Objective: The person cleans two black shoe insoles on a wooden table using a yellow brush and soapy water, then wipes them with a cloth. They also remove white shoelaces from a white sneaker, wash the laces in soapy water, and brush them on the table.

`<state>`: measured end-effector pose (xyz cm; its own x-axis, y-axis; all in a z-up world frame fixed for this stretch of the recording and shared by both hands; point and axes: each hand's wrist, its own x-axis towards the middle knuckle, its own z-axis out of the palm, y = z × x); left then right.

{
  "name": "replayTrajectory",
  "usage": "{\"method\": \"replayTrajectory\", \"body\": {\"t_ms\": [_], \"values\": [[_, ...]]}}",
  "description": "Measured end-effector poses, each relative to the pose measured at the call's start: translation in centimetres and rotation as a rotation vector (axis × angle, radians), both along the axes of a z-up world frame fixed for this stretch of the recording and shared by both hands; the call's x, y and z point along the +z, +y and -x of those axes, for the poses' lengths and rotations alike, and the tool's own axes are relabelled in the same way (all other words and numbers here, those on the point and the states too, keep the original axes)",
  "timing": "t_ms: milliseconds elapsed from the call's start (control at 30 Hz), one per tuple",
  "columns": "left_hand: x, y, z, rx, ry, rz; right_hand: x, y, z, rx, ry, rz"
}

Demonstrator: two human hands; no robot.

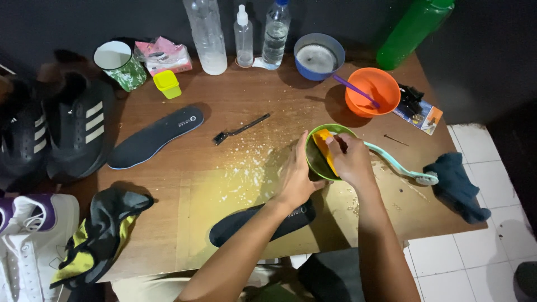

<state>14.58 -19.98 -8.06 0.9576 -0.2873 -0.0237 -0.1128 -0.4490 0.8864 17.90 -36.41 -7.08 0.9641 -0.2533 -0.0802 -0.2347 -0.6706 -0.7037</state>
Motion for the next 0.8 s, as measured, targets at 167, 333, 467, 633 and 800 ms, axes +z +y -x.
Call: {"method": "replayTrajectory", "body": {"t_ms": [167,333,467,633,800], "values": [[-1.1,-0.1,-1.5,0.019,-0.046,-0.06,3.5,0.7,0.8,-0.058,-0.193,-0.147],[0.1,0.8,-1.4,0.068,-0.041,-0.057,3.4,-1.0,0.9,-0.12,-0.775,-0.152],[0.5,6.4,3.7,0.016,-0.09,-0.042,2.6,0.9,0.9,0.152,-0.32,0.089],[-1.9,14.5,10.7,-0.137,-0.312,-0.273,5.4,1.6,6.6,0.179,-0.379,-0.092],[-5.3,19.1,13.4,-0.095,-0.454,-0.584,3.3,6.0,8.6,0.577,-0.382,-0.073]]}}
